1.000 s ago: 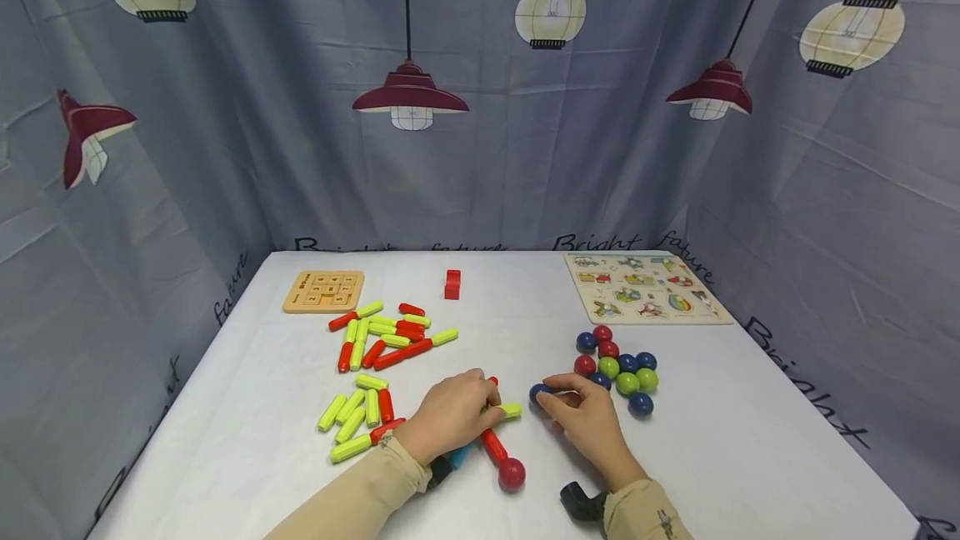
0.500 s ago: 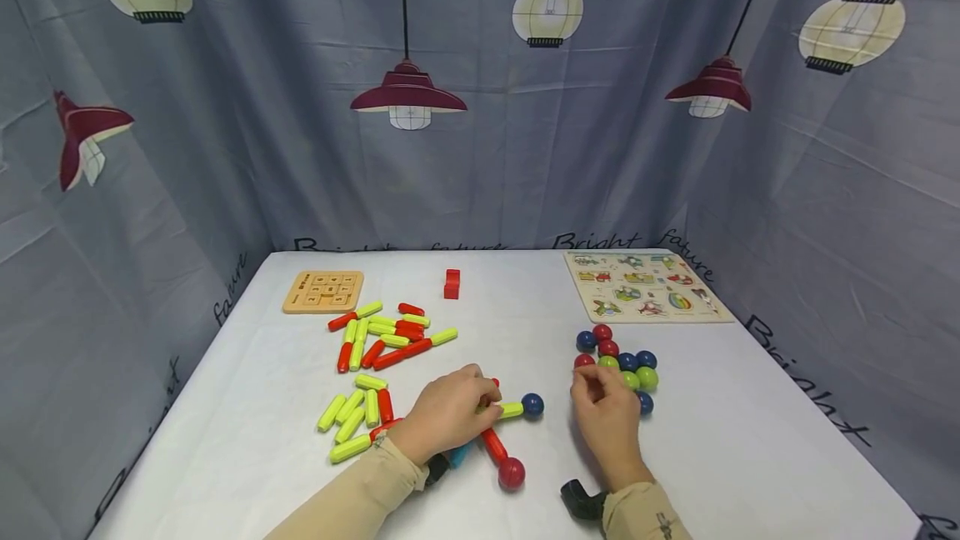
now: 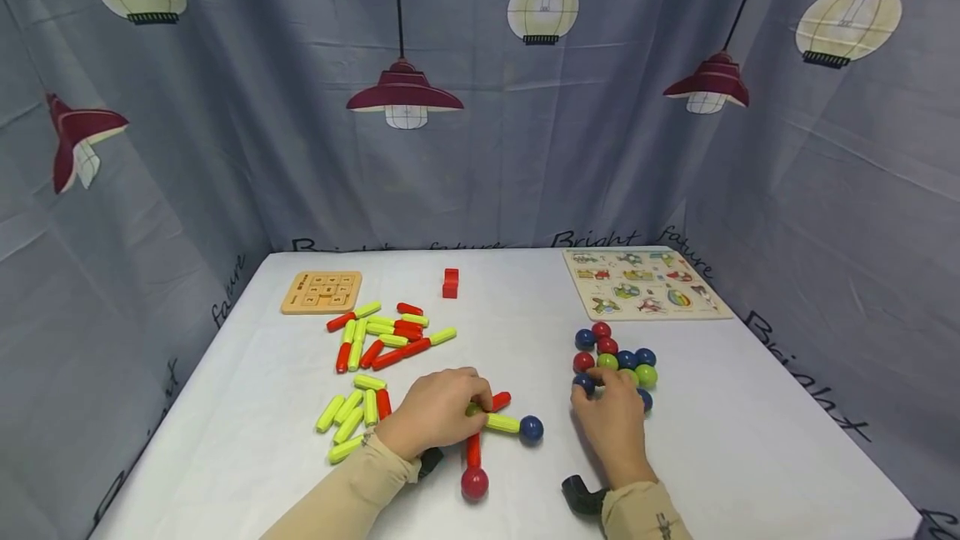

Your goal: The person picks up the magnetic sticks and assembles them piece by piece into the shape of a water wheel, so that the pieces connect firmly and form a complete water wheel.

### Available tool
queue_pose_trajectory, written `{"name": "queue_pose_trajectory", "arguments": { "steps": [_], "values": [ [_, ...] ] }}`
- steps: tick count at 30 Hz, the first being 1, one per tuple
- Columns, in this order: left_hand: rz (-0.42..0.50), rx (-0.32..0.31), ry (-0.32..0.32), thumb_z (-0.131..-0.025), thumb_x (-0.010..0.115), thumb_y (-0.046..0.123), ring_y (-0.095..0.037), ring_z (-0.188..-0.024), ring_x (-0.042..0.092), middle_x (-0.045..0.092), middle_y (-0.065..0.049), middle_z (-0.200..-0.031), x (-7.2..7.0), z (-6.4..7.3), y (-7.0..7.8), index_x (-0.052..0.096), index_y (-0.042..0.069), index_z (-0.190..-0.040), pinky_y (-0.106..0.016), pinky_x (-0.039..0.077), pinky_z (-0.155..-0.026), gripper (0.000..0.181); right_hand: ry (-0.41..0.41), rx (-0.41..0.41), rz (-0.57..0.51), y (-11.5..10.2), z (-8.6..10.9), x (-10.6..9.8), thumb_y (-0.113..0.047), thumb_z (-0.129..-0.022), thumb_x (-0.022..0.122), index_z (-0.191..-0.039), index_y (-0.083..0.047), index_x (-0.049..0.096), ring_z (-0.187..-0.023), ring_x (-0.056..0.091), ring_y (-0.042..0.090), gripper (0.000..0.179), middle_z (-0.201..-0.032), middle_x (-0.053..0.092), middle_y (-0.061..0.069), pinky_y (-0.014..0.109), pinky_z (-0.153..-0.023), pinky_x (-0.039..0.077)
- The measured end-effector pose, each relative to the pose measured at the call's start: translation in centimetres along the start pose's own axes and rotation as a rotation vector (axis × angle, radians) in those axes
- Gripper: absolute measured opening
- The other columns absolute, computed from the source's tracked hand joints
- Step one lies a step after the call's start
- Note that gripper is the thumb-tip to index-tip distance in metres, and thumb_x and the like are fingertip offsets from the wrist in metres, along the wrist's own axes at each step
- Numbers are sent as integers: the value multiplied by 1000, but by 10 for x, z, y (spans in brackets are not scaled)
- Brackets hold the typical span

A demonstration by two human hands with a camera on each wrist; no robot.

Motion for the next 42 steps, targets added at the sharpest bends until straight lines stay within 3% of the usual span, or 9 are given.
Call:
{"name": "queue_pose_trajectory", "arguments": {
  "steps": [4,7,12,18,21,25,28,36,42],
  "values": [
    [-37,44,-54,-90,72,23,-3,-78,54,64,10,-103,3,0,2,78,31,-110,-22,46,-63,23,-138,-40,-154,-4,4,10,-18,-85,81,-113,-7,74,-80,58,18,31,-110,70,9,26,-64,50],
    [-67,90,-65,-91,70,23,-3,-82,58,67,10,-105,7,-3,4,78,32,-113,-22,49,-68,25,-165,-43,-226,-5,5,14,-17,-85,82,-112,-8,74,-71,54,14,29,-106,71,6,21,-55,45],
    [-64,156,-58,-91,69,20,-3,-89,60,70,11,-105,10,-5,5,79,31,-114,-21,52,-75,27,-193,-25,-274,-7,5,17,-17,-86,83,-112,-10,74,-67,55,13,28,-106,72,6,21,-54,47],
    [-18,215,-60,-95,68,21,-3,-99,62,70,13,-112,14,-6,4,78,29,-117,-21,53,-84,26,-256,41,-361,-4,4,20,-19,-90,80,-117,-12,74,-75,61,16,29,-112,71,5,21,-61,53],
    [-28,178,-23,-98,65,26,-2,-89,60,67,12,-108,16,-8,4,76,28,-114,-20,52,-75,19,-269,53,-383,-4,4,20,-20,-90,80,-118,-12,74,-76,62,16,29,-114,71,6,21,-63,55],
    [-17,37,39,-100,65,36,-2,-70,51,59,9,-96,16,-13,4,73,23,-110,-19,46,-60,19,-285,50,-381,-6,6,20,-21,-91,79,-119,-10,73,-76,64,15,31,-113,71,6,22,-64,55],
    [10,-24,24,-98,68,41,-3,-66,48,56,10,-87,15,-12,2,78,20,-106,-20,43,-57,25,-305,58,-394,-7,8,22,-21,-91,79,-120,-9,73,-76,66,15,32,-108,72,5,23,-64,56],
    [39,12,-142,-85,85,38,-3,-75,52,62,12,-85,-4,1,6,77,20,-120,-21,47,-64,40,-324,76,-444,-10,8,24,-18,-92,78,-119,-7,71,-66,66,19,31,-88,73,5,28,-53,54],
    [32,77,-117,-88,83,19,-3,-86,58,70,11,-100,-9,0,6,77,21,-120,-22,53,-79,33,-316,83,-435,-9,7,24,-16,-91,78,-119,-8,72,-67,67,18,29,-92,72,6,27,-53,55]
  ]
}}
Point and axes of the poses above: each hand's wrist, its own z-axis away from the middle knuckle, its own x-axis out of the palm, y = z × x, the point moved 3 cm from there along -z, towards the middle knuckle
